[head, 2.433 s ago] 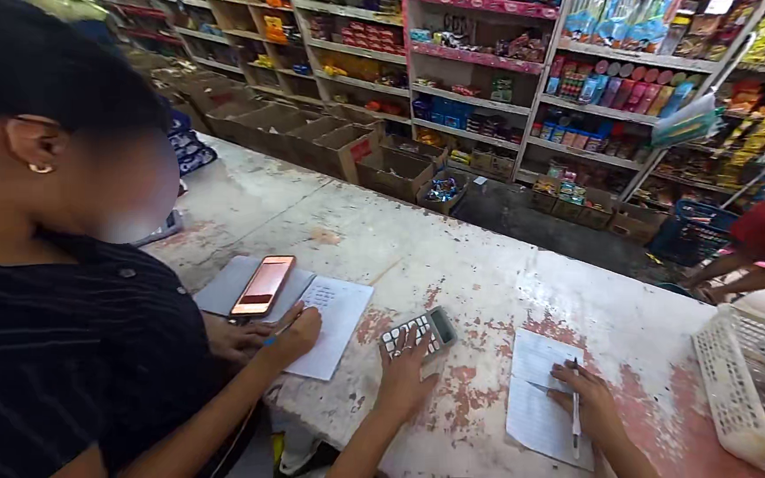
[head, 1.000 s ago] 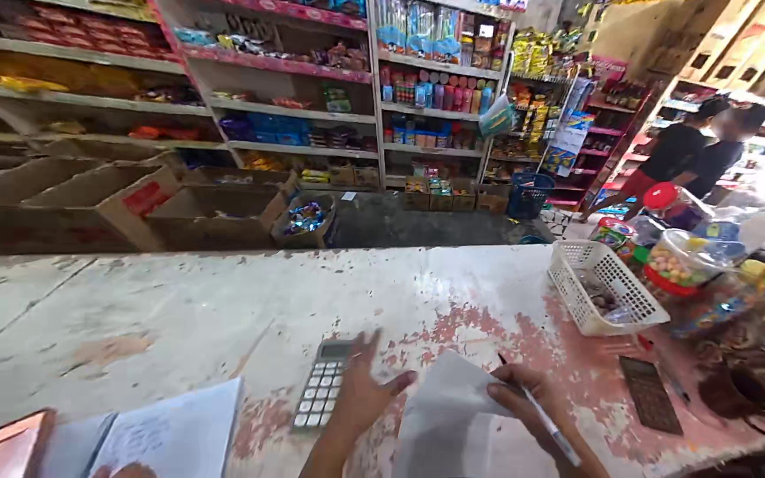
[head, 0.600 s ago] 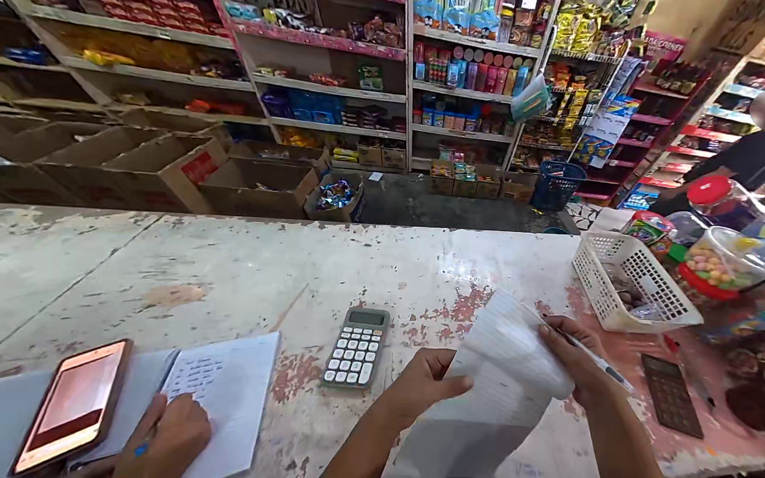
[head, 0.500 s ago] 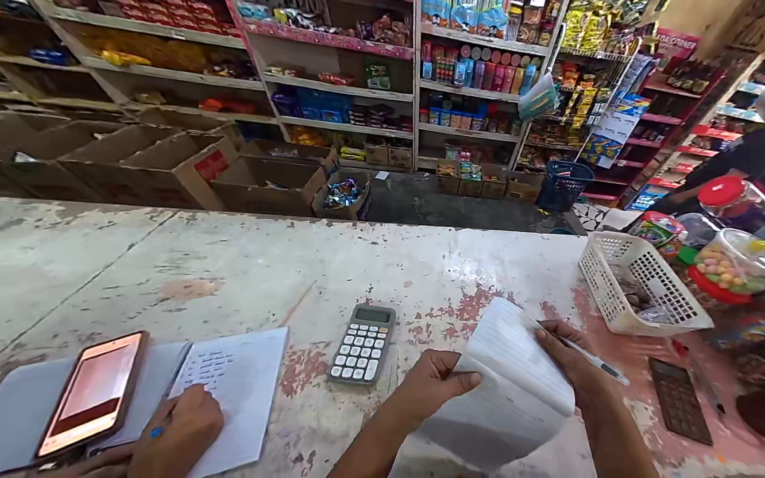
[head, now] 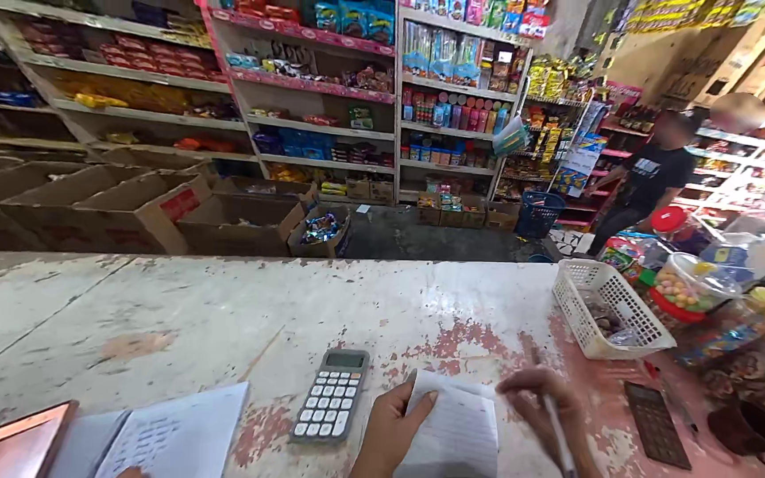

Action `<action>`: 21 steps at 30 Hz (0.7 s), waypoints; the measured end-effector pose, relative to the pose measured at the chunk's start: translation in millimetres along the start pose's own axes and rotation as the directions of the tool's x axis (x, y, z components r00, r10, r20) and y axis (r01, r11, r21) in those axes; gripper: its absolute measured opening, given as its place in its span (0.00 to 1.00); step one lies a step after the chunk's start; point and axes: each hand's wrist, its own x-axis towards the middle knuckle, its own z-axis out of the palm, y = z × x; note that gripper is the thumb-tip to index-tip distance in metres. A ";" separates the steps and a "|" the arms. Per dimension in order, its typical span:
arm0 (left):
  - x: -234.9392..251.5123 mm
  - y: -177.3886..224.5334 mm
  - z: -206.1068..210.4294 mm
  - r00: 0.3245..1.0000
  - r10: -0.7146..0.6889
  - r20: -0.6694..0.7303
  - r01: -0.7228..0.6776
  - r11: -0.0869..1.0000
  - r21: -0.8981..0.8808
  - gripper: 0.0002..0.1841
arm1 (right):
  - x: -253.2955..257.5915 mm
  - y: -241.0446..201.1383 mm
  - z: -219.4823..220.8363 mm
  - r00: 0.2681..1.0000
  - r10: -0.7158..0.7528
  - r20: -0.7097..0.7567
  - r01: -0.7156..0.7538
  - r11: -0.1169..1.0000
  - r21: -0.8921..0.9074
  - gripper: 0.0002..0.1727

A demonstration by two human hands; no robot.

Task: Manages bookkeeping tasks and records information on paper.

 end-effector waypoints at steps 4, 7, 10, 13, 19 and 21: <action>-6.5 1.9 10.6 0.988 0.073 0.139 -0.069 0.997 -0.030 0.04 | -15.2 1.1 46.7 0.973 -0.046 0.227 0.059 0.997 -0.050 0.20; -14.9 14.6 15.2 0.975 0.171 0.140 -0.179 0.982 0.051 0.05 | -20.7 5.2 48.5 0.982 0.035 0.185 -0.022 0.997 -0.068 0.17; -19.0 20.6 12.2 0.967 0.199 0.157 -0.220 0.967 0.126 0.06 | -17.3 -10.7 41.3 0.971 0.089 0.220 -0.085 0.996 -0.026 0.13; -22.5 27.0 11.1 0.959 0.219 0.178 -0.248 0.955 0.161 0.06 | -15.0 -15.9 36.8 0.956 0.120 0.267 -0.111 0.993 -0.049 0.17; -30.3 38.7 8.2 0.945 0.214 0.249 -0.259 0.952 0.165 0.09 | -3.1 -38.3 27.0 0.893 0.221 0.392 -0.245 0.969 0.012 0.16; -33.7 38.5 11.6 0.954 0.251 0.163 -0.278 0.945 0.172 0.09 | 0.9 -47.3 25.0 0.868 0.273 0.415 -0.281 0.959 -0.043 0.15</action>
